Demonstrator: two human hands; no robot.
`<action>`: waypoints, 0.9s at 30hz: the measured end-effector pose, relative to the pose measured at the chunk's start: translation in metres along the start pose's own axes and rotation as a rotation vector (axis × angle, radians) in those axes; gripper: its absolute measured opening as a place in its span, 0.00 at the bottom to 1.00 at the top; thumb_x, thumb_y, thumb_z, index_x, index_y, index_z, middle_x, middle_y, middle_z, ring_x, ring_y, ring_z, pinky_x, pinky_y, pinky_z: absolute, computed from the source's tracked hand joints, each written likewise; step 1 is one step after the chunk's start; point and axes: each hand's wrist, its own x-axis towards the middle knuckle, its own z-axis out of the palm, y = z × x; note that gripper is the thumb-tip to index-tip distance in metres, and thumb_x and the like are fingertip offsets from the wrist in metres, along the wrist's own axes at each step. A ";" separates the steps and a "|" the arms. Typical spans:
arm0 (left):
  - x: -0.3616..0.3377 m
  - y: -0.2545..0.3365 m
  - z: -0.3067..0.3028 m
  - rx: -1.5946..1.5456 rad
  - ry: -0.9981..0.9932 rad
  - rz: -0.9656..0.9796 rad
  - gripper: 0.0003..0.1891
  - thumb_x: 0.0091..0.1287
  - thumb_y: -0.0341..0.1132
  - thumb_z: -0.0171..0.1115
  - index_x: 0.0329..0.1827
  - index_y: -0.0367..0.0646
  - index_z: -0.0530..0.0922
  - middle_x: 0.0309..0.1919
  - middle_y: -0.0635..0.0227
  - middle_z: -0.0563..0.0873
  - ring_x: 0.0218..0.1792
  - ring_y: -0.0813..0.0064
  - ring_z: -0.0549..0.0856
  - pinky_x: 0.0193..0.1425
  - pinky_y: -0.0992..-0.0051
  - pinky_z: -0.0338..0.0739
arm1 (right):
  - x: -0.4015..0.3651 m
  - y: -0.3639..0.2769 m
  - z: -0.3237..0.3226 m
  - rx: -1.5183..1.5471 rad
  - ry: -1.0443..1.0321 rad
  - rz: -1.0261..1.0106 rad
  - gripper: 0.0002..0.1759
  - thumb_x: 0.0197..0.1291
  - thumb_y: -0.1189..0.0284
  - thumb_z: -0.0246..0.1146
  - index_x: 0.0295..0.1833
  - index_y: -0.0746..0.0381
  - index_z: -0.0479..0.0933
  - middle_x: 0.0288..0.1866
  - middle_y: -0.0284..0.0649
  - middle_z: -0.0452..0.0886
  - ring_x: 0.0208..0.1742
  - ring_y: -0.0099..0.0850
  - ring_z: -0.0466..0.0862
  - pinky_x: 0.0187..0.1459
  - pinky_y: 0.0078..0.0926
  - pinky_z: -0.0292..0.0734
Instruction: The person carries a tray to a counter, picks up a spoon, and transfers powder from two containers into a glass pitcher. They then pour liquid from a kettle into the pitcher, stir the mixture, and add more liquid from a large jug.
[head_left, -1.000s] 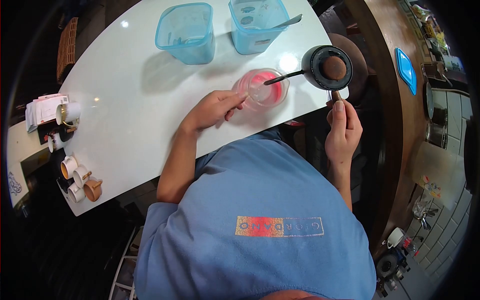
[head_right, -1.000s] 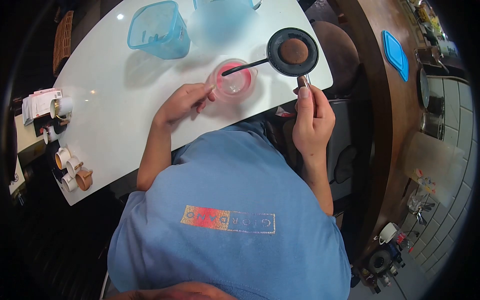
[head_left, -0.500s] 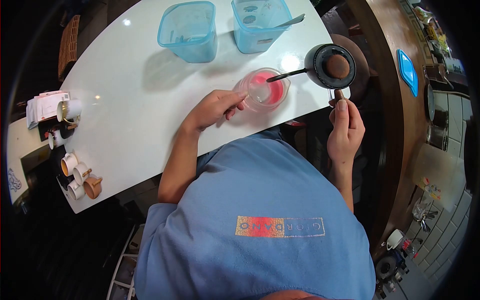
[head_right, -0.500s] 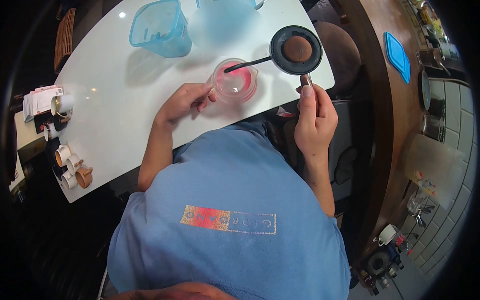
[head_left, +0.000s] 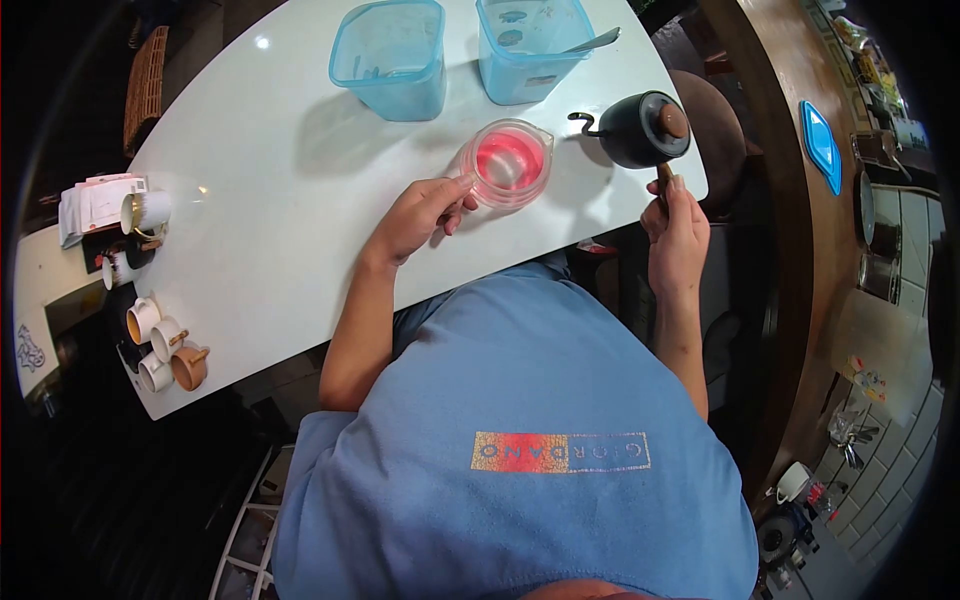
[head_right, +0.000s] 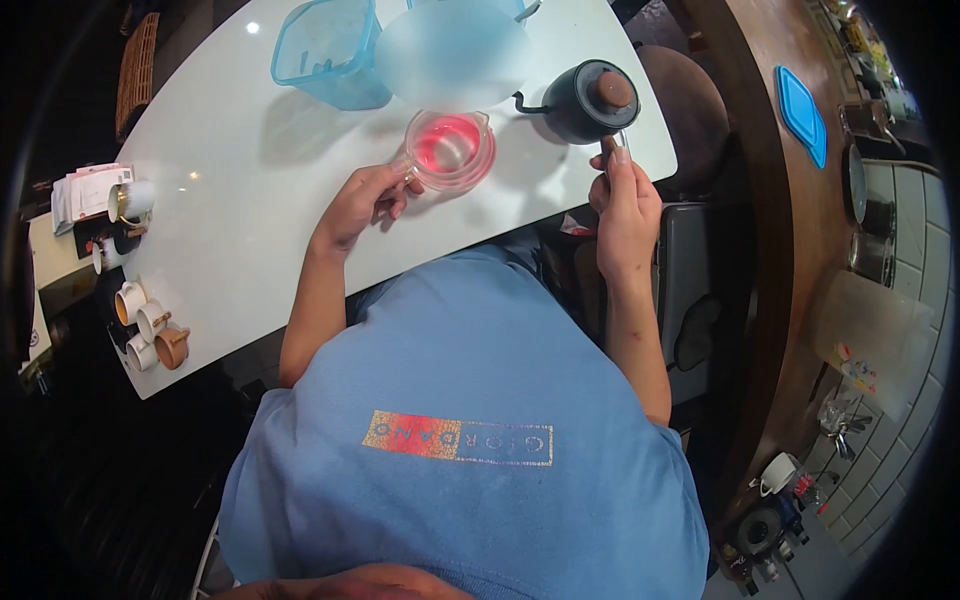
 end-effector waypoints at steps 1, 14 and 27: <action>0.000 0.000 0.000 -0.020 0.009 0.009 0.24 0.70 0.50 0.51 0.26 0.37 0.77 0.18 0.74 0.72 0.21 0.84 0.69 0.31 0.81 0.64 | 0.005 0.007 -0.002 -0.015 0.002 0.021 0.17 0.70 0.64 0.51 0.46 0.70 0.75 0.23 0.25 0.65 0.22 0.13 0.58 0.24 0.14 0.52; 0.001 -0.008 0.005 0.050 0.072 0.013 0.24 0.73 0.50 0.46 0.37 0.37 0.79 0.21 0.75 0.74 0.22 0.87 0.70 0.28 0.84 0.61 | 0.030 0.040 0.004 -0.097 0.055 0.075 0.20 0.69 0.59 0.51 0.42 0.68 0.75 0.20 0.25 0.63 0.22 0.14 0.59 0.25 0.15 0.52; 0.001 -0.012 0.005 0.071 0.106 -0.008 0.25 0.71 0.55 0.48 0.37 0.39 0.78 0.24 0.75 0.73 0.21 0.87 0.68 0.27 0.84 0.62 | 0.046 0.045 -0.061 -1.002 0.380 -0.129 0.23 0.63 0.53 0.57 0.43 0.65 0.76 0.30 0.43 0.79 0.34 0.32 0.78 0.40 0.32 0.71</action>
